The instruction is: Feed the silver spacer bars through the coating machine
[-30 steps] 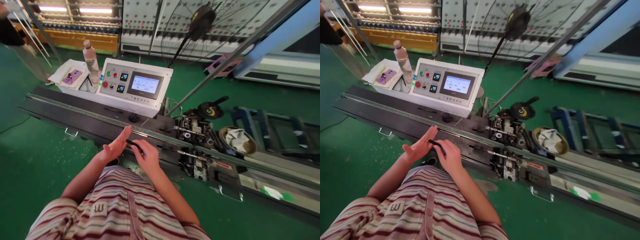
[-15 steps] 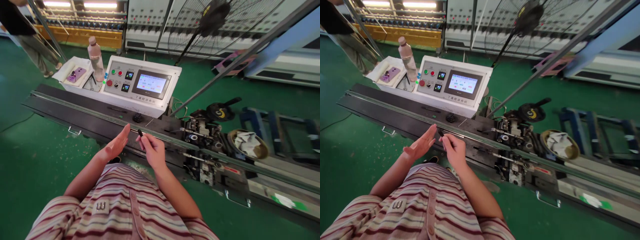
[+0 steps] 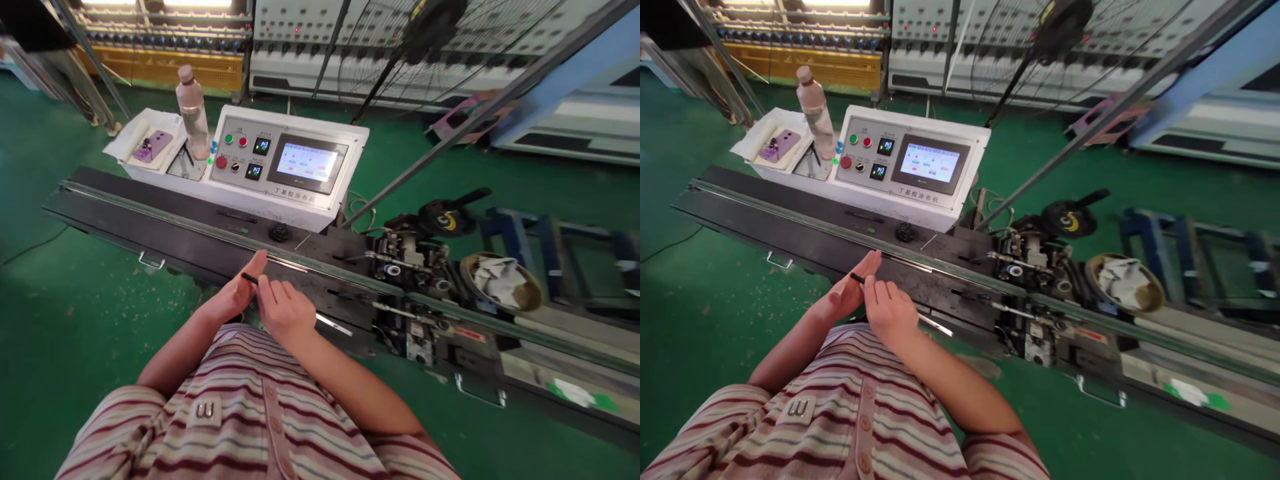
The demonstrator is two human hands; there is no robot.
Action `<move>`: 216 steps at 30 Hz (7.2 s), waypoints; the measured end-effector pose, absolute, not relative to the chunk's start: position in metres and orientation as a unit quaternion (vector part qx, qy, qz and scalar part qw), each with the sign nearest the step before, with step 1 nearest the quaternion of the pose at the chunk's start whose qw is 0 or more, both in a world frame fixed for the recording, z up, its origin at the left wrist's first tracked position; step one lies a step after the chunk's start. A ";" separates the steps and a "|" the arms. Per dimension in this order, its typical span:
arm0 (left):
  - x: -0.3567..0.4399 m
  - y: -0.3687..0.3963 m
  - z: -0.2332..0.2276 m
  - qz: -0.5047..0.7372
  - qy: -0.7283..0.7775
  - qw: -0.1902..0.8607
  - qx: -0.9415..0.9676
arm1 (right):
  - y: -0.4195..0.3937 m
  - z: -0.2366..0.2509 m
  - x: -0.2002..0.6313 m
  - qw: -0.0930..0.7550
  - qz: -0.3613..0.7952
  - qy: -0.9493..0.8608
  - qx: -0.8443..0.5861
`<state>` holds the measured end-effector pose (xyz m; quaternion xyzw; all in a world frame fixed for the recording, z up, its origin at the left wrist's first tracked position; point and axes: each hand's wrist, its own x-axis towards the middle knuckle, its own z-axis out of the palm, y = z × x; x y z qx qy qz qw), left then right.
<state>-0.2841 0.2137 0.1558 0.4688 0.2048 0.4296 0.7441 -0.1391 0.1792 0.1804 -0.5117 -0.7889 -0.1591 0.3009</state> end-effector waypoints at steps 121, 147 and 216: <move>-0.336 0.227 0.192 0.312 0.157 0.624 0.699 | 0.155 0.216 -0.152 0.467 0.299 -0.789 -0.264; -0.336 0.232 0.178 0.386 0.213 0.595 0.673 | 0.155 0.212 -0.156 0.437 0.034 -0.867 -0.237; -0.335 0.221 0.159 0.378 0.222 0.624 0.647 | 0.193 0.162 -0.123 0.717 0.297 -0.473 -0.418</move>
